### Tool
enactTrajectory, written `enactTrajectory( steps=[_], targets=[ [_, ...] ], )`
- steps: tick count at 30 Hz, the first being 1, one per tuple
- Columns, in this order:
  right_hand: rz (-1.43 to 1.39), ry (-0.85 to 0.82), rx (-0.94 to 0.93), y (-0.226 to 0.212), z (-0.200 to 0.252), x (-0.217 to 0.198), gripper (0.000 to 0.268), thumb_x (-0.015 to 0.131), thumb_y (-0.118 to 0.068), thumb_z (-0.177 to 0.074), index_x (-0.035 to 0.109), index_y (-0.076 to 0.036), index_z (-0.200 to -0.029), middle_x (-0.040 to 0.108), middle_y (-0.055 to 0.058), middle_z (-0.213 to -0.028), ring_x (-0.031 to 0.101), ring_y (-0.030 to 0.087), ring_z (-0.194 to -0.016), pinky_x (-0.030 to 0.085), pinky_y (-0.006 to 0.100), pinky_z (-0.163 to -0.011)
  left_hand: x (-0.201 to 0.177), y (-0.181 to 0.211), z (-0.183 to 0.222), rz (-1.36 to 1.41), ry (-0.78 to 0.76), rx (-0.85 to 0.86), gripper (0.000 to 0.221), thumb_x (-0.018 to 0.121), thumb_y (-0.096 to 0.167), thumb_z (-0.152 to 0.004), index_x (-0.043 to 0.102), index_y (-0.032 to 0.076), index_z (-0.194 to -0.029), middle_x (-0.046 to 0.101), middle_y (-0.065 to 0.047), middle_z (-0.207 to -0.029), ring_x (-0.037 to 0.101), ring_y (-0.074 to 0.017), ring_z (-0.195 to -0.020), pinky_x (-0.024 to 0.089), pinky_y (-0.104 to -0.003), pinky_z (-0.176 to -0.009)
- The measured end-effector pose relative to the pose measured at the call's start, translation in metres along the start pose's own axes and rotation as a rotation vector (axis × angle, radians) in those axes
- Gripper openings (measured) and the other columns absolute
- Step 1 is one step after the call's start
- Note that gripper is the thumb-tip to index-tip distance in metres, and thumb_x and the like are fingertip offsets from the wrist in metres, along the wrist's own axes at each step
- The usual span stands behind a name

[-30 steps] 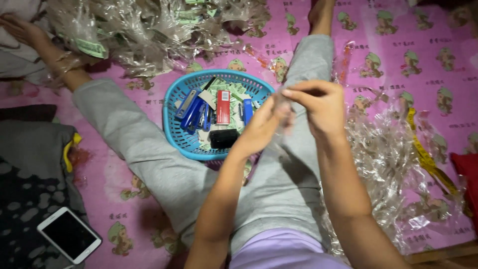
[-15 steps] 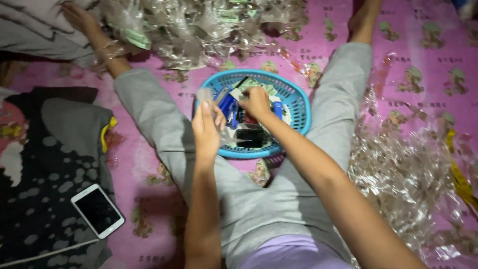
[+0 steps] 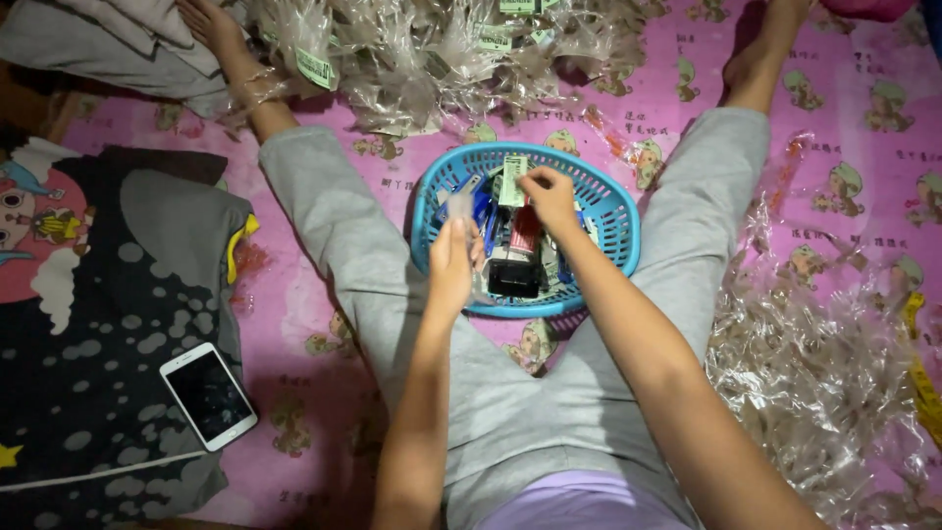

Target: A person sitting on the floor manually packages small items into plastic bags and staples them shut before placing them into a blue basket.

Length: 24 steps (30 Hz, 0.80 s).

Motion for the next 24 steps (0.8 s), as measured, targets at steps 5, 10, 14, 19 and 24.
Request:
enactTrajectory(
  steps=[5,10,14,19,24],
  targets=[
    [-0.624,-0.099,0.137,-0.048,0.032,-0.03,0.027,0.084,0.004,-0.084,0.071,-0.002,-0.108,0.061,-0.001,-0.075,0.063,0.008,-0.07,0.05,0.021,-0.063,0.012,-0.025,-0.009,-0.079,-0.014,-0.042,0.04,0.034,0.024,-0.122,0.06,0.005,-0.099,0.05,-0.002,-0.063,0.056,-0.0139,-0.046,0.045,-0.026,-0.046],
    [-0.332,-0.303,-0.053,-0.137,0.084,-0.055,0.018,0.091,-0.008,-0.087,0.084,-0.004,-0.102,0.078,0.007,-0.086,0.069,0.011,-0.082,0.058,0.029,-0.075,0.028,-0.035,-0.008,-0.198,-0.018,-0.019,0.037,0.036,0.023,-0.121,0.061,0.006,-0.099,0.054,-0.003,-0.062,0.058,-0.0162,-0.045,0.047,-0.027,-0.045],
    [-0.362,-0.202,-0.136,-0.139,0.089,-0.057,0.02,0.097,-0.004,-0.077,0.084,-0.004,-0.092,0.075,0.009,-0.098,0.065,0.014,-0.092,0.051,0.03,-0.085,0.049,-0.027,0.002,-0.271,-0.045,0.028,0.024,0.039,0.012,-0.116,0.06,0.0,-0.115,0.059,-0.007,-0.063,0.061,-0.0209,-0.05,0.05,-0.034,-0.049],
    [-0.756,-0.01,0.265,-0.139,0.11,-0.038,0.026,0.093,0.006,-0.078,0.077,0.0,-0.097,0.077,0.004,-0.086,0.074,0.011,-0.074,0.059,0.025,-0.062,0.062,0.01,0.01,-0.332,-0.075,0.09,0.034,0.036,0.016,-0.117,0.065,0.002,-0.127,0.064,-0.008,-0.062,0.064,-0.0231,-0.056,0.054,-0.037,-0.058],
    [-0.914,0.012,0.327,-0.087,0.095,-0.032,0.031,0.09,0.003,-0.089,0.061,-0.002,-0.099,0.066,0.006,-0.079,0.064,0.018,-0.061,0.05,0.031,-0.044,0.073,0.031,0.013,-0.314,-0.096,0.133,0.033,0.036,0.022,-0.119,0.065,0.009,-0.127,0.071,-0.01,-0.077,0.064,-0.0241,-0.075,0.057,-0.041,-0.078]
  ],
)
Point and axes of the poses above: each hand's wrist, its own z-axis away from the middle knuckle, its own x-axis out of the palm, y = z × x, the point moved 6 cm from there along -z, towards the middle knuckle
